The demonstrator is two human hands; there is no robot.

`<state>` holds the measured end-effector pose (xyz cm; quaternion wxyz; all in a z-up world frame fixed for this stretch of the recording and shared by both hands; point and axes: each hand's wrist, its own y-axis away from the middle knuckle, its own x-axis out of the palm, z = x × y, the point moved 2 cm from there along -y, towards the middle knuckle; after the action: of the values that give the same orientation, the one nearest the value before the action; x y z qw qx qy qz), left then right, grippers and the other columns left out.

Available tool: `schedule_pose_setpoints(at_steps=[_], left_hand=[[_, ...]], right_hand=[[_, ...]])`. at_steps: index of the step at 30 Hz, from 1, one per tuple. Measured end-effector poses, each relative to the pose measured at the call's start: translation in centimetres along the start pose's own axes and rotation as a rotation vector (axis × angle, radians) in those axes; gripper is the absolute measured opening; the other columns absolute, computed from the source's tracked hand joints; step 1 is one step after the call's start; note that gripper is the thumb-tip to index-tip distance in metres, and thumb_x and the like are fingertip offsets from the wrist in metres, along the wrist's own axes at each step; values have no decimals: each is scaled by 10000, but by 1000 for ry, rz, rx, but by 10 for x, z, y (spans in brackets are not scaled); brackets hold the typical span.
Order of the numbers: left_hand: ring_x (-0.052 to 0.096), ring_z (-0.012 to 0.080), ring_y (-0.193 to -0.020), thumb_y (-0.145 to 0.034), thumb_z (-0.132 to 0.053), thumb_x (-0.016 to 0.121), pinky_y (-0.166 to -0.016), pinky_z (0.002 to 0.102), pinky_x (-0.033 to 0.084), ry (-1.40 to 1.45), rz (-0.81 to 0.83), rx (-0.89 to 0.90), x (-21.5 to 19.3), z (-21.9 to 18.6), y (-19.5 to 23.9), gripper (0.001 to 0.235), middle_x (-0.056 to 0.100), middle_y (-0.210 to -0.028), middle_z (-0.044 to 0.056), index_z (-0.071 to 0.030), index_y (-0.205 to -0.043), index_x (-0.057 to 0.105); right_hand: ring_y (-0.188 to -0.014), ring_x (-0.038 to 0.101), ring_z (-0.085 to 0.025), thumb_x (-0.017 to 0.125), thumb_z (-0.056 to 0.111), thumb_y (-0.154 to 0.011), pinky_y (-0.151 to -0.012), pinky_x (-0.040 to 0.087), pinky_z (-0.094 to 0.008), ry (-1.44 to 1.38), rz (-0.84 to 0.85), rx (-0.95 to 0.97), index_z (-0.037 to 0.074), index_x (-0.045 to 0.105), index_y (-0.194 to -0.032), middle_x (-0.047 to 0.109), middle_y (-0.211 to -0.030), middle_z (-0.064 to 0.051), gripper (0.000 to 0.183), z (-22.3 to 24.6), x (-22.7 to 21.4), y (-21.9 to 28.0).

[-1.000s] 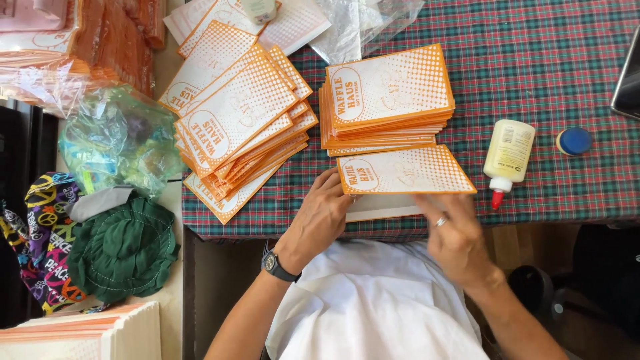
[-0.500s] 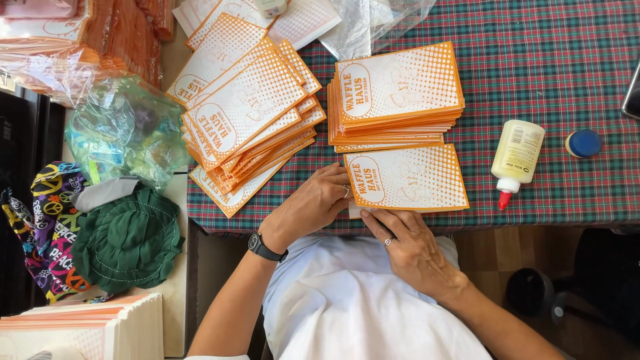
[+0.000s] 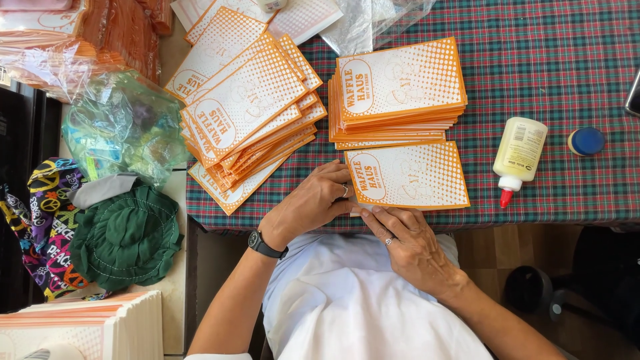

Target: Folding and gluing pre-printed paper sheets to assemble bags at a workstation.

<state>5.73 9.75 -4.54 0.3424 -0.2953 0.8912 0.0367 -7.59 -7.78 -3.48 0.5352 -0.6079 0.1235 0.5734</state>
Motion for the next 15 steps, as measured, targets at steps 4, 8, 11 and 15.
schedule_pose_setpoints(at_steps=[4, 8, 11, 15], left_hand=[[618, 358, -1252, -830, -209, 832, -1206, 548, 317, -21, 5, -10, -3, -2, 0, 310, 734, -1065, 166, 31, -1021, 787], [618, 367, -1248, -807, -214, 854, -1203, 554, 316, -3, -10, 9, -8, -7, 0, 359, 730, -1074, 177, 49, -1037, 775], [616, 373, -1248, -797, -200, 860, -1201, 556, 317, 4, -15, 13, -6, -5, 0, 367, 729, -1082, 185, 54, -1047, 771], [612, 386, -1255, -781, -205, 875, -1195, 561, 324, 6, -22, 25, -23, -29, -5, 386, 734, -1101, 185, 55, -1046, 768]], right_hand=[[-1151, 592, -233, 504, 36, -1010, -1033, 484, -405, -6, 6, 7, 86, 659, -1401, 646, -1203, -86, 423, 0, 0, 0], [-1127, 595, -237, 487, 12, -1010, -1018, 484, -402, -17, -11, -5, 72, 676, -1374, 648, -1205, -94, 414, 1, -3, -4], [-1136, 594, -233, 482, 17, -1012, -1018, 482, -398, -18, -13, -2, 74, 675, -1374, 646, -1217, -88, 414, 0, -2, -3], [-1133, 609, -247, 494, 23, -1016, -1014, 495, -419, -27, -8, 21, 60, 685, -1350, 659, -1226, -97, 386, 3, -5, -7]])
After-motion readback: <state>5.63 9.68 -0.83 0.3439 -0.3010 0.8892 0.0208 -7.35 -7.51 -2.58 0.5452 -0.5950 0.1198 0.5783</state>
